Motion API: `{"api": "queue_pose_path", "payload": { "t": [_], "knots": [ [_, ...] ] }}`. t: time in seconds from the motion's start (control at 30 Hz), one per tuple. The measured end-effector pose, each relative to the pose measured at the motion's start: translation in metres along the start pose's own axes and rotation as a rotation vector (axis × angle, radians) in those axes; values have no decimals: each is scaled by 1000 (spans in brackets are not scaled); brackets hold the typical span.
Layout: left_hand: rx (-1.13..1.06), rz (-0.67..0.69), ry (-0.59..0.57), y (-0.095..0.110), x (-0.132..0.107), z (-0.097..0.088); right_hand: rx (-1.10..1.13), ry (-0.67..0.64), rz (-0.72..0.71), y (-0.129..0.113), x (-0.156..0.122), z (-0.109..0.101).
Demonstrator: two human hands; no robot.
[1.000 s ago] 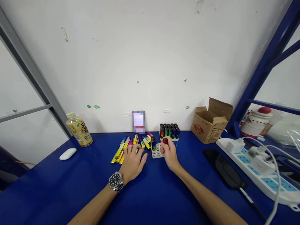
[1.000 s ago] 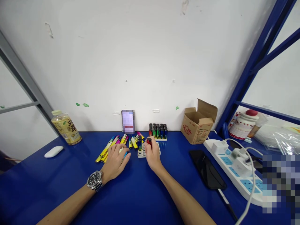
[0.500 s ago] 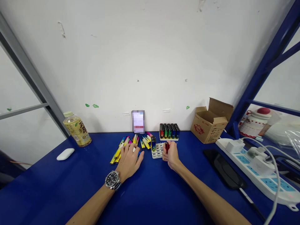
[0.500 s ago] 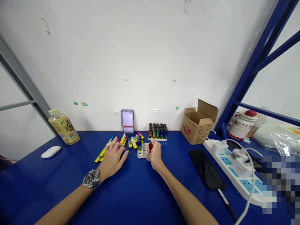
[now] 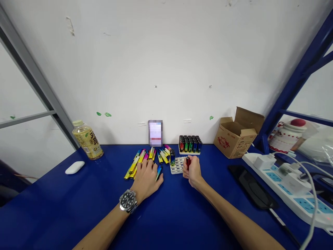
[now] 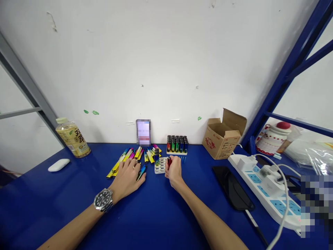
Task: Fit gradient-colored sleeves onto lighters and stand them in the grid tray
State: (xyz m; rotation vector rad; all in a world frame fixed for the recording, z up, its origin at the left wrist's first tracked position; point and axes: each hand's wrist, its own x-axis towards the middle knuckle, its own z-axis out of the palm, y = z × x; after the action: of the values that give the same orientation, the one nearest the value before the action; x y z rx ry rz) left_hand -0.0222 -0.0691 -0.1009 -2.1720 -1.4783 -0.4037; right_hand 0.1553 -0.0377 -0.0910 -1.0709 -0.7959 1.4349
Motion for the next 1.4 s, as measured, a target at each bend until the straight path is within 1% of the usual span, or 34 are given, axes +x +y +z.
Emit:
{"api": "queue_pose_path", "payload": {
  "t": [0.23, 0.4, 0.57, 0.63, 0.67, 0.73, 0.8, 0.83, 0.9, 1.0, 1.17, 1.23, 1.33, 1.4],
  "knots": [
    [-29, 41, -11, 4, 0, 3, -27, 55, -55, 2, 3, -1],
    [-62, 52, -24, 5, 0, 0, -45, 36, -43, 3, 5, -4],
    [-114, 67, -13, 7, 1, 1, -58, 61, -100, 8, 11, -7],
    [-129, 70, -9, 7, 2, 1, -70, 4, -148, 10, 13, -9],
    [-135, 73, -3, 7, 2, 2, -97, -47, -204, 10, 14, -10],
    [-150, 73, 10, 7, 3, 1, -232, -153, -383, 9, 16, -13],
    [-170, 63, 17, 6, 4, 1, -442, -216, -596, 8, 17, -15],
    [-179, 57, 19, 5, 5, 0, -534, -229, -671, 8, 18, -17],
    [-186, 52, 16, 5, 5, -1, -652, -264, -755, 9, 19, -19],
    [-173, 61, 7, 5, 5, -1, -723, -320, -789, 13, 21, -22],
    [-178, 74, 10, 6, 4, 1, -835, -301, -891, 14, 24, -25],
    [-202, 75, 24, 6, 3, 2, -898, -303, -889, 12, 24, -26],
    [-250, 86, 69, 6, 3, 4, -1062, -303, -856, 8, 21, -24],
    [-272, 106, 123, 6, 3, 5, -1171, -265, -842, 5, 17, -21]
  ]
}}
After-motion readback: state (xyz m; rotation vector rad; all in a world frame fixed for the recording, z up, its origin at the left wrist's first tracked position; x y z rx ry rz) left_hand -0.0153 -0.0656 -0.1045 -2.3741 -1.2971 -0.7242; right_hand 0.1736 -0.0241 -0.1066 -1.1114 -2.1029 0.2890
